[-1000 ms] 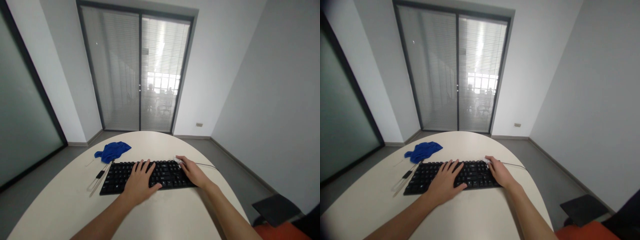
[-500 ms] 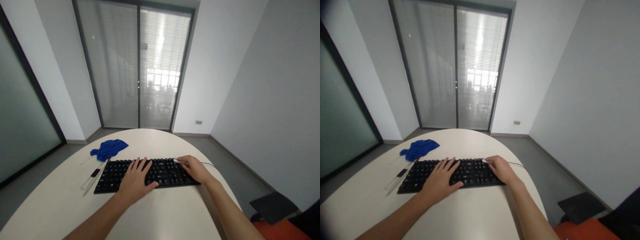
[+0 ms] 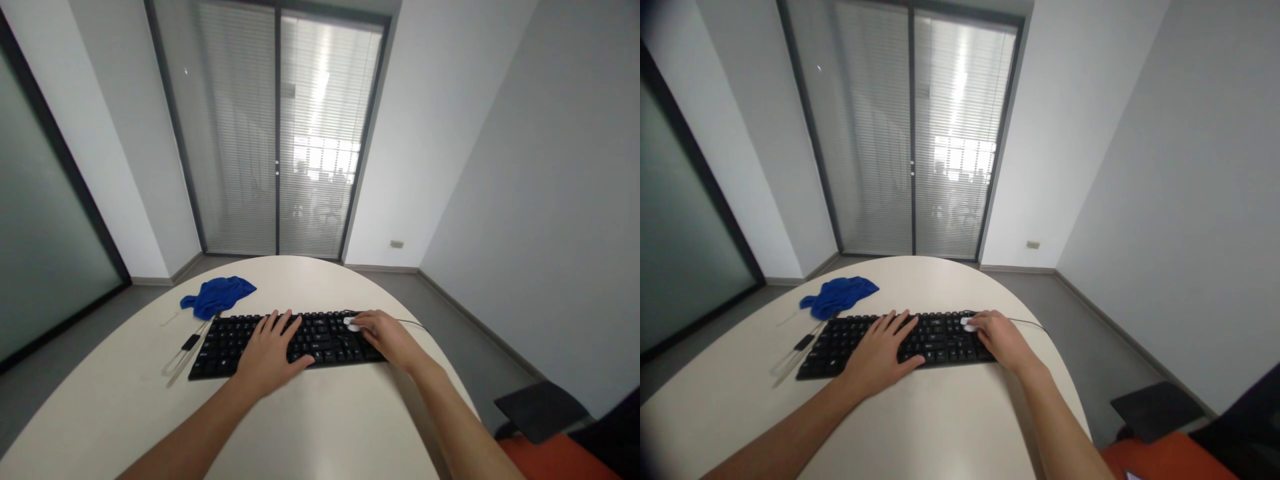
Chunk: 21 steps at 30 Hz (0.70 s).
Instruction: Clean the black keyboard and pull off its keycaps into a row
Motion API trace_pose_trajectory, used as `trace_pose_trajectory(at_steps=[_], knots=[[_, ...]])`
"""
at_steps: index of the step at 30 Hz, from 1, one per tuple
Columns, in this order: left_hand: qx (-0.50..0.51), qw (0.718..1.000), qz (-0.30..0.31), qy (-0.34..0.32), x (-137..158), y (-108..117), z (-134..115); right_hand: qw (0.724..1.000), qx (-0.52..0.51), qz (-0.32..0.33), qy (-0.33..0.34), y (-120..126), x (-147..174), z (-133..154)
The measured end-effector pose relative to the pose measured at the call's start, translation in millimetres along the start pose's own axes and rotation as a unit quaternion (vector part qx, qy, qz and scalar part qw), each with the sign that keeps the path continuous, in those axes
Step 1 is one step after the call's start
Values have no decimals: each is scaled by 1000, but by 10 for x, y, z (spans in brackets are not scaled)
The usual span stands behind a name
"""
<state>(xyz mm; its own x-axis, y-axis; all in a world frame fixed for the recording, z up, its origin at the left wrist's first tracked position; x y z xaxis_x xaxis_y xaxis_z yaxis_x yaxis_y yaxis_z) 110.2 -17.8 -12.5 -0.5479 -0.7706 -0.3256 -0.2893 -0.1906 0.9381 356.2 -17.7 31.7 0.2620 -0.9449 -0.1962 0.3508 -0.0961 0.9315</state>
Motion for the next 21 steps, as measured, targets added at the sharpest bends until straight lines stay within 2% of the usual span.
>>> trace_pose_trajectory(at_steps=[6, 13, 21], knots=[[-8, 1000, -5, 13, -40, -9, 125, 999, -12, -15, 26, -171, -58, -26], [-6, 1000, 2, 3, -31, 14, 213, 998, -52, 1, 39, -130, -34, -67], [0, 999, 2, -37, -24, 204, 341, 993, -83, -69, 57, -226, -112, 38]])
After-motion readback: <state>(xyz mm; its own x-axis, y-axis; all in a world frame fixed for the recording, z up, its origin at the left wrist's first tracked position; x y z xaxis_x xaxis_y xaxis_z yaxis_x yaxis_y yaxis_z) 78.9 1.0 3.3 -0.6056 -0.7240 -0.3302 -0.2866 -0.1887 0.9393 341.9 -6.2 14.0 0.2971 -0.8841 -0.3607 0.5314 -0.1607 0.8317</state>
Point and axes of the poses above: each hand's wrist, its own x-axis away from the middle knuckle, its own y-axis out of the back of the hand, z = x × y, the point moved 7 cm from there along -x, towards the middle knuckle, and after that the axes turned 8 degrees about -y, right-handed, at the moved point
